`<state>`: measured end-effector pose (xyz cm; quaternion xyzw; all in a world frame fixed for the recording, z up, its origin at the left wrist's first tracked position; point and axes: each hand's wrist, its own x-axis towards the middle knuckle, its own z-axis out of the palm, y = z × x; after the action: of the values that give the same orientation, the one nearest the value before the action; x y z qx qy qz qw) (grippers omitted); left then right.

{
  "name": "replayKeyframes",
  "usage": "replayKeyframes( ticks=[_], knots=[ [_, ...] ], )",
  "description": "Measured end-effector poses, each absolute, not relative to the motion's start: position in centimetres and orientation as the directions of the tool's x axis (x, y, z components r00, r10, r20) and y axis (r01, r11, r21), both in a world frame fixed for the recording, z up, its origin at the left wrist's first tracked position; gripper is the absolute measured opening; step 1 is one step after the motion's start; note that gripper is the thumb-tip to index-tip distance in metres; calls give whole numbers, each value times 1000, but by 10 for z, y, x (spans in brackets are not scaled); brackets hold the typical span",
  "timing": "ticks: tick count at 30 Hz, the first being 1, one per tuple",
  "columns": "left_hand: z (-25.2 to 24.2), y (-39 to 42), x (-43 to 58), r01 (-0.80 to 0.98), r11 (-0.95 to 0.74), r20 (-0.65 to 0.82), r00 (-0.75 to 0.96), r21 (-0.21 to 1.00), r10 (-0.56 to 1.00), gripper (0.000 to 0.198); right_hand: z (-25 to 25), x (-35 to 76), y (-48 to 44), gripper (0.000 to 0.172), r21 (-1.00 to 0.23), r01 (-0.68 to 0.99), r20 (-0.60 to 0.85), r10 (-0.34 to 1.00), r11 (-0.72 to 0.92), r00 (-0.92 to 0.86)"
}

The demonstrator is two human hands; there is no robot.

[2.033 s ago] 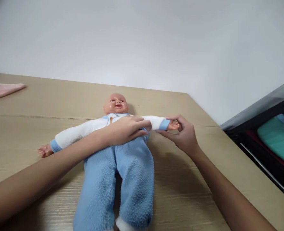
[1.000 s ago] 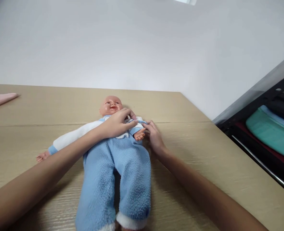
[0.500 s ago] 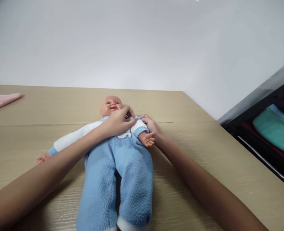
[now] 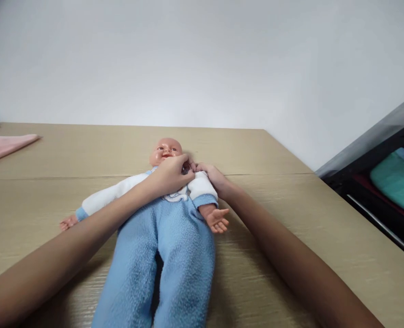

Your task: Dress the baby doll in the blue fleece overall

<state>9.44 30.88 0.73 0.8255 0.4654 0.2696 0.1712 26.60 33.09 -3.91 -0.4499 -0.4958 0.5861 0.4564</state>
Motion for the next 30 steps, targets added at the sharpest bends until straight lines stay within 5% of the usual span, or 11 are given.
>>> replayKeyframes(
  ticks=[3, 5, 7, 11, 18, 21, 26, 30],
  knots=[
    [6, 310, 92, 714, -503, 298, 405, 487, 864, 17, -22, 279, 308, 31, -993, 17, -114, 975, -113, -190],
    [5, 310, 90, 746, -495, 303, 394, 446, 868, 27, -10, 296, 289, 69, -982, 171, -115, 968, -77, -223],
    [6, 308, 88, 776, -495, 305, 398, 390, 865, 33, 0, 318, 273, 94, -837, 530, -103, 913, 135, -395],
    [10, 302, 88, 834, -487, 311, 405, 260, 860, 31, 6, 353, 265, 64, -407, 800, -3, 875, 442, -485],
    [14, 293, 90, 863, -488, 290, 439, 127, 851, 26, -8, 365, 280, 36, -19, 817, 94, 814, 577, -573],
    [13, 294, 90, 823, -562, 327, 512, 78, 794, 24, -18, 370, 280, 37, -52, 831, 128, 829, 554, -545],
    [8, 300, 87, 742, -665, 333, 607, 88, 721, 25, -34, 365, 272, 71, -233, 780, 224, 812, 581, -539],
    [4, 303, 87, 741, -668, 291, 625, 73, 725, 33, -46, 368, 276, 55, -194, 798, 242, 816, 571, -525]
  ],
)
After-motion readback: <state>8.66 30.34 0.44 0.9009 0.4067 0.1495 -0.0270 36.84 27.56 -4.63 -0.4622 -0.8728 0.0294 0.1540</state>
